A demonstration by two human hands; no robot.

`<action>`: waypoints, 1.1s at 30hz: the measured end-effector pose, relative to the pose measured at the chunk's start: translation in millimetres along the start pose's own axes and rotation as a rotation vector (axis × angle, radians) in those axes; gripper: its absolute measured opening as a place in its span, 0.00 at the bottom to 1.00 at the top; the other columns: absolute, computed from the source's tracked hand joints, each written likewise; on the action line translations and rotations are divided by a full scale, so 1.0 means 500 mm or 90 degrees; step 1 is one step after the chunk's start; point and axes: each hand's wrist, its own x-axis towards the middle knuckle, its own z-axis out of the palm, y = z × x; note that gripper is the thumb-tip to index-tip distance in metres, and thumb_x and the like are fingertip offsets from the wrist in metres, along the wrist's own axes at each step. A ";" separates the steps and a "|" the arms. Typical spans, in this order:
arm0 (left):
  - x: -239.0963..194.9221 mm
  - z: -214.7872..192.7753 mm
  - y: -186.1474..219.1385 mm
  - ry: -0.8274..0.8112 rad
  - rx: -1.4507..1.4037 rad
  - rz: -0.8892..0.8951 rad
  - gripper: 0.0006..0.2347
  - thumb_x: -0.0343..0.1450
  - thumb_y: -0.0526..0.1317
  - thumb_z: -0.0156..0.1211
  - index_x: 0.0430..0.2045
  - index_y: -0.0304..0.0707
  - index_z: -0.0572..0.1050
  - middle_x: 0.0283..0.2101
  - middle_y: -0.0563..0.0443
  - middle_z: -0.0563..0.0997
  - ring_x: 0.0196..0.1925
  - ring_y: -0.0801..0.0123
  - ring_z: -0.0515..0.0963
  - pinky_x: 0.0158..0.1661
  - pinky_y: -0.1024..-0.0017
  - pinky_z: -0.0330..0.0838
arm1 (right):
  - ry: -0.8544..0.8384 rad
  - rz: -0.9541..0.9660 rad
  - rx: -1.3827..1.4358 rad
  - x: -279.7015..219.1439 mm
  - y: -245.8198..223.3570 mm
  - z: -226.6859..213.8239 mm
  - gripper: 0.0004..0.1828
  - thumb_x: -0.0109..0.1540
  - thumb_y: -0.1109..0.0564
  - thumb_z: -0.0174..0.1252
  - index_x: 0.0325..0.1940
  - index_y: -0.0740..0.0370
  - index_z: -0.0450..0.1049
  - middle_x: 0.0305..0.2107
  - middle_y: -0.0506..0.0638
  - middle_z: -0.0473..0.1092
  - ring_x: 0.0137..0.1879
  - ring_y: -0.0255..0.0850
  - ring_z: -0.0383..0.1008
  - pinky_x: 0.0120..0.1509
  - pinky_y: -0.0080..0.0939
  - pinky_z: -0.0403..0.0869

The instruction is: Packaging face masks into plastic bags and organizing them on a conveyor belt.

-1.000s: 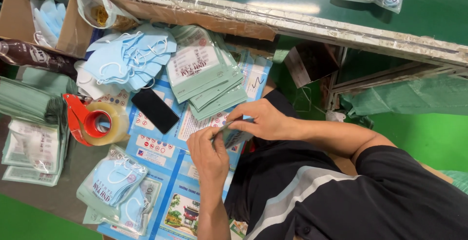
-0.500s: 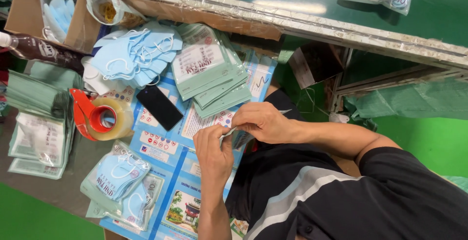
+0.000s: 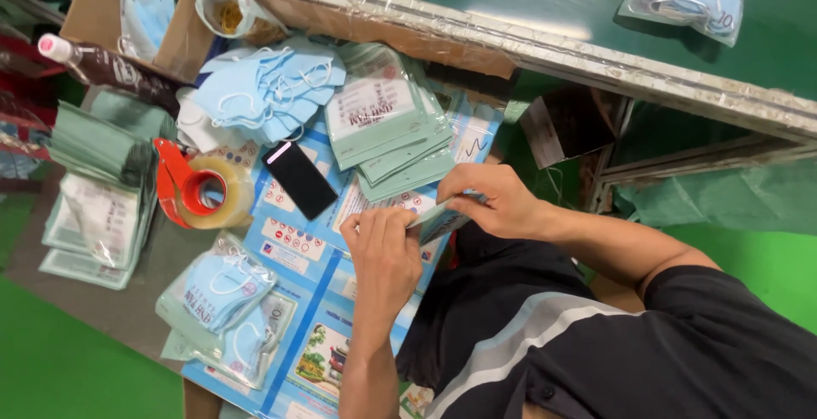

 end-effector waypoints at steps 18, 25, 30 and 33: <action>-0.013 0.019 -0.042 0.101 -0.080 -0.026 0.11 0.65 0.30 0.66 0.39 0.38 0.76 0.41 0.53 0.79 0.47 0.61 0.76 0.53 0.60 0.60 | 0.094 0.012 -0.125 -0.017 0.039 -0.054 0.09 0.62 0.76 0.60 0.42 0.68 0.77 0.35 0.55 0.78 0.40 0.40 0.79 0.45 0.35 0.77; 0.029 0.071 -0.082 0.089 -0.117 -0.020 0.09 0.67 0.29 0.66 0.38 0.40 0.77 0.38 0.55 0.79 0.45 0.63 0.76 0.51 0.63 0.59 | 0.167 0.016 -0.002 -0.040 0.112 -0.145 0.03 0.69 0.70 0.63 0.43 0.71 0.75 0.37 0.56 0.76 0.41 0.36 0.78 0.43 0.30 0.74; 0.232 0.182 -0.213 0.073 -0.134 0.013 0.24 0.70 0.52 0.69 0.55 0.39 0.71 0.44 0.49 0.78 0.49 0.56 0.76 0.51 0.58 0.64 | 0.495 0.040 0.132 0.038 0.084 -0.357 0.03 0.73 0.57 0.56 0.48 0.58 0.71 0.30 0.45 0.72 0.32 0.35 0.75 0.36 0.37 0.76; 0.411 0.254 -0.361 0.104 0.001 0.111 0.30 0.75 0.57 0.66 0.63 0.36 0.65 0.57 0.41 0.74 0.59 0.51 0.73 0.58 0.54 0.64 | 0.509 0.017 0.077 -0.166 0.365 -0.667 0.05 0.74 0.55 0.54 0.49 0.59 0.71 0.32 0.47 0.73 0.34 0.36 0.76 0.38 0.38 0.77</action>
